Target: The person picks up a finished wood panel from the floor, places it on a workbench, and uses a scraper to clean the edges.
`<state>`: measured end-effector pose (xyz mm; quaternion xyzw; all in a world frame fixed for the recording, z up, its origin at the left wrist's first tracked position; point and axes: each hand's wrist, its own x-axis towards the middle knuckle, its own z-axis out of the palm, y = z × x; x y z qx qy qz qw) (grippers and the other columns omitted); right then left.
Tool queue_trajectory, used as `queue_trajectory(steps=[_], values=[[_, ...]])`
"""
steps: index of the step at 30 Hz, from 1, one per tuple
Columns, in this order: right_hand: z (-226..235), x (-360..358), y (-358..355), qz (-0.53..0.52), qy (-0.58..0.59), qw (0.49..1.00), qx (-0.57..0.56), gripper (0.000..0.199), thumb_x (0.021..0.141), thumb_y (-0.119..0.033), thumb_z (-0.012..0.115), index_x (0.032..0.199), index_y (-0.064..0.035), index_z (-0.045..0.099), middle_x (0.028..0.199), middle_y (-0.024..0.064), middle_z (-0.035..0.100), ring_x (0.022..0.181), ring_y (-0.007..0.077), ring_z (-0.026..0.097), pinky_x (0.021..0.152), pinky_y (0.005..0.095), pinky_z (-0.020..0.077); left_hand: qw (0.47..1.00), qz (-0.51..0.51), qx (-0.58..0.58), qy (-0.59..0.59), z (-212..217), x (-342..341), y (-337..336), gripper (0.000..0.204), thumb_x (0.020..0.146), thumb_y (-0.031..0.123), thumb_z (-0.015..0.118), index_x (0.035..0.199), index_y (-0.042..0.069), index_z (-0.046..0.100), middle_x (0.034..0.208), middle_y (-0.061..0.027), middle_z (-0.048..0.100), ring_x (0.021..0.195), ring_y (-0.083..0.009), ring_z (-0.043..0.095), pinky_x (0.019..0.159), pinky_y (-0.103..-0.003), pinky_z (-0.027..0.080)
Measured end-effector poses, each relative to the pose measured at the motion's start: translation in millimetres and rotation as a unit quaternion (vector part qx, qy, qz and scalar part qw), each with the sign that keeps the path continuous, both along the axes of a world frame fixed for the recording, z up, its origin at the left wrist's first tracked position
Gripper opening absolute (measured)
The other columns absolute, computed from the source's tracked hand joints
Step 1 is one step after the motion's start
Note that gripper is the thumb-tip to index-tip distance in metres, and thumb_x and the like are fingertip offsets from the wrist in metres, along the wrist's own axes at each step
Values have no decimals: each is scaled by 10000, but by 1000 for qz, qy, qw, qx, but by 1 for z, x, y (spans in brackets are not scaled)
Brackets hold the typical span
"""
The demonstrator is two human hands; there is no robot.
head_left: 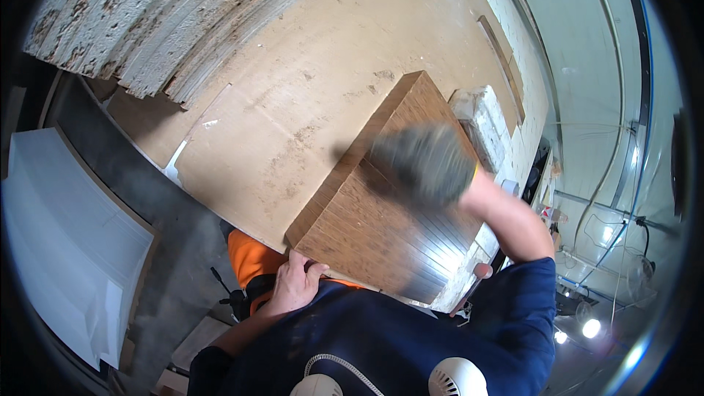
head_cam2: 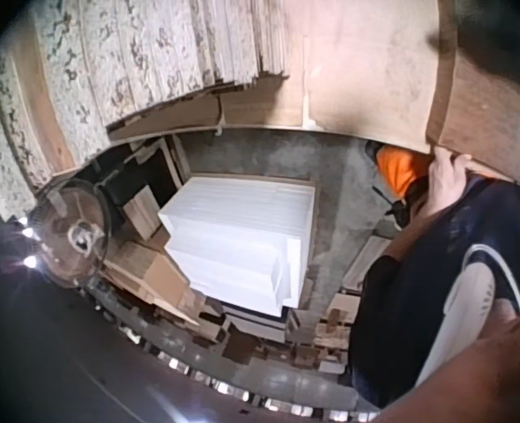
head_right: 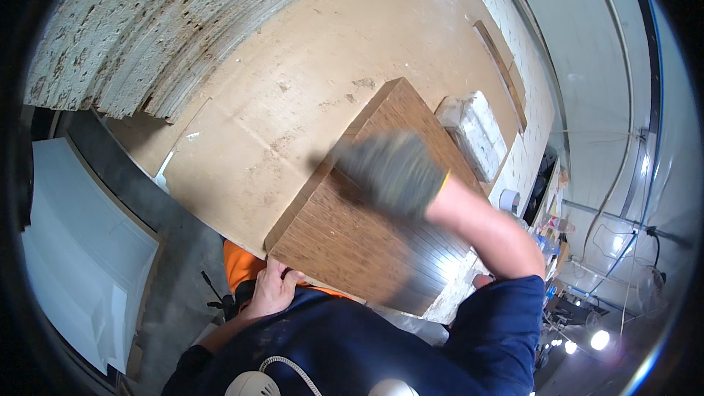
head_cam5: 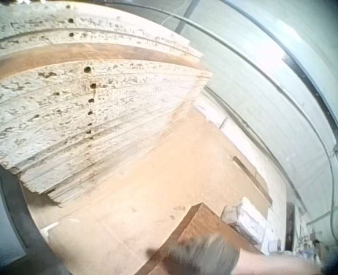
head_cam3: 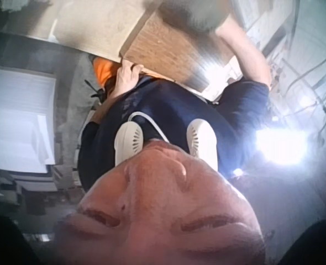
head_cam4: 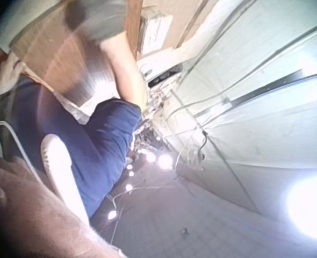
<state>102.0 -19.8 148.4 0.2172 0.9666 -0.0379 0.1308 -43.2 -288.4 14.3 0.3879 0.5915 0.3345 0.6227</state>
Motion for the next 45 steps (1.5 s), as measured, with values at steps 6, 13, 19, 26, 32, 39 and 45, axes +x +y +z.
queue_trajectory(steps=[6, 13, 19, 26, 32, 39, 45], values=[[-36, 56, 95, -259, -117, 956, 71, 299, 847, -217, 524, 1135, -161, 582, 940, 155, 649, 877, 328, 622, 738, 422, 492, 1000, -7, -8, -10, 1, -1, 0, 377, 884, 248, 580, 1067, -21, 389, 810, -206, 637, 775, -390, 632, 663, -448, 494], [-44, 68, 99, -288, -57, 954, 64, 281, 851, -228, 522, 1113, -166, 604, 961, 139, 651, 892, 318, 624, 768, 416, 493, 1000, -13, 0, 10, -2, 1, -4, 377, 889, 255, 574, 1072, -20, 393, 816, -210, 636, 778, -390, 631, 663, -452, 493], [-12, -3, 9, -92, -98, 987, -85, 217, 822, -210, 586, 996, -89, 632, 817, 91, 655, 737, 252, 643, 681, 369, 515, 1000, -7, 8, -1, 0, -1, -1, 375, 884, 242, 581, 1058, -33, 394, 800, -210, 634, 766, -398, 629, 655, -448, 497], [-20, 1, 18, -259, -75, 955, -126, 377, 815, -187, 601, 1166, -56, 551, 723, 96, 615, 641, 222, 614, 579, 327, 498, 1000, -1, 9, -6, -1, 1, -3, 353, 874, 203, 590, 1040, -40, 395, 801, -209, 636, 759, -388, 633, 657, -441, 497], [-39, 2, -64, -67, 65, 984, -150, 337, 817, -196, 591, 1127, -69, 549, 783, 76, 634, 664, 221, 625, 579, 341, 505, 1000, -12, -15, -15, 2, -2, -1, 337, 864, 169, 591, 1045, -31, 390, 798, -202, 638, 753, -385, 633, 651, -444, 493], [-25, -28, -105, 21, 92, 977, -191, 299, 817, -241, 603, 1065, -77, 572, 726, 54, 604, 589, 245, 594, 534, 331, 497, 995, -54, 30, 74, -14, 1, -6, 347, 885, 222, 571, 1039, -28, 386, 784, -210, 631, 757, -403, 622, 652, -452, 493], [-61, -9, -87, -464, 384, 664, -444, 398, 819, -225, 589, 1180, -72, 520, 907, 103, 598, 828, 248, 594, 663, 328, 482, 1000, 2, 17, 7, -7, 3, -4, 362, 889, 270, 570, 1006, -21, 388, 759, -212, 623, 747, -406, 619, 633, -460, 484]])
